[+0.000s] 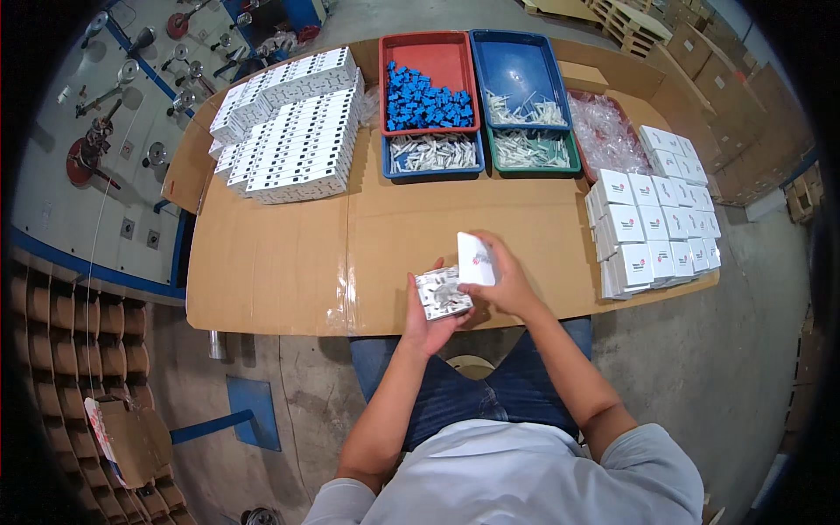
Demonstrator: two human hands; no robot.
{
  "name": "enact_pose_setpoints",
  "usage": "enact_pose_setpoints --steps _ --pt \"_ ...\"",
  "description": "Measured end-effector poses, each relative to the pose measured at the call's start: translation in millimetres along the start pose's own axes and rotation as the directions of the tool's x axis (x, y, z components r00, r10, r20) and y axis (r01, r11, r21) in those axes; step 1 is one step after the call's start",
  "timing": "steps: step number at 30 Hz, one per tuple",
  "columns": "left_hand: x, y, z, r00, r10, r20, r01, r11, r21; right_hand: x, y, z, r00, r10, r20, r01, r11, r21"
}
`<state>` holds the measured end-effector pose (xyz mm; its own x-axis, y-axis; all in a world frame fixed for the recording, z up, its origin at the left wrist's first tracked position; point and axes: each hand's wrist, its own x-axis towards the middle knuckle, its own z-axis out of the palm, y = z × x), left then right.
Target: Packaging small plastic components into cardboard boxes at a factory workbench.
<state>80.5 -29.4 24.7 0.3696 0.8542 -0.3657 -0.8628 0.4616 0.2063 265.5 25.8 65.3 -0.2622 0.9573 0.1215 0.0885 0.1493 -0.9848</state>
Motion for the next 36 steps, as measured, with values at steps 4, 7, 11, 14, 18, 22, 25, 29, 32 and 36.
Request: enact_pose_setpoints --steps 4,7,11,14,18,22,25,29,32,36 --pt "5.7 34.3 -23.2 0.998 0.057 0.0 -0.057 0.998 -0.006 17.5 21.5 -37.2 0.998 0.015 0.064 0.026 0.802 -0.597" --pt "18.1 55.7 -35.8 0.998 0.041 0.057 -0.036 0.996 -0.079 33.3 16.2 -49.5 0.971 0.169 0.167 0.085 0.408 -0.909" --pt "35.1 67.0 -47.6 0.978 -0.021 0.21 0.057 0.984 -0.167 137.2 24.0 -72.4 0.967 -0.232 0.102 0.228 0.621 -0.75" --pt "32.0 73.0 -43.4 0.988 -0.05 0.146 0.069 0.989 -0.133 239.4 15.0 -65.5 0.824 -0.565 -0.032 0.296 0.479 -0.827" --pt "42.2 75.4 -46.2 0.976 -0.106 0.191 0.14 0.974 -0.176 333.7 33.6 -86.5 0.803 -0.595 0.022 0.227 0.272 -0.935" --pt "42.3 75.0 -46.3 0.976 -0.104 0.192 0.135 0.978 -0.161 357.9 39.0 -94.3 0.872 -0.48 0.092 0.162 0.106 -0.981" --pt "43.5 74.3 -42.1 0.978 -0.117 0.175 0.144 0.978 -0.152 359.1 35.6 -103.5 0.865 -0.497 0.061 0.151 0.143 -0.978" --pt "43.0 74.0 -48.7 0.977 -0.116 0.177 0.144 0.977 -0.155 328.8 18.5 -95.9 0.957 -0.259 -0.13 0.159 0.844 -0.512" --pt "38.9 75.3 -50.6 0.972 -0.119 0.203 0.156 0.972 -0.177 248.1 -26.3 -65.5 0.999 0.037 -0.039 -0.038 0.998 -0.041" --pt "40.4 61.2 -38.6 0.989 -0.034 0.144 0.041 0.998 -0.042 138.9 -36.8 -43.6 0.986 0.131 0.103 -0.153 0.957 0.248"
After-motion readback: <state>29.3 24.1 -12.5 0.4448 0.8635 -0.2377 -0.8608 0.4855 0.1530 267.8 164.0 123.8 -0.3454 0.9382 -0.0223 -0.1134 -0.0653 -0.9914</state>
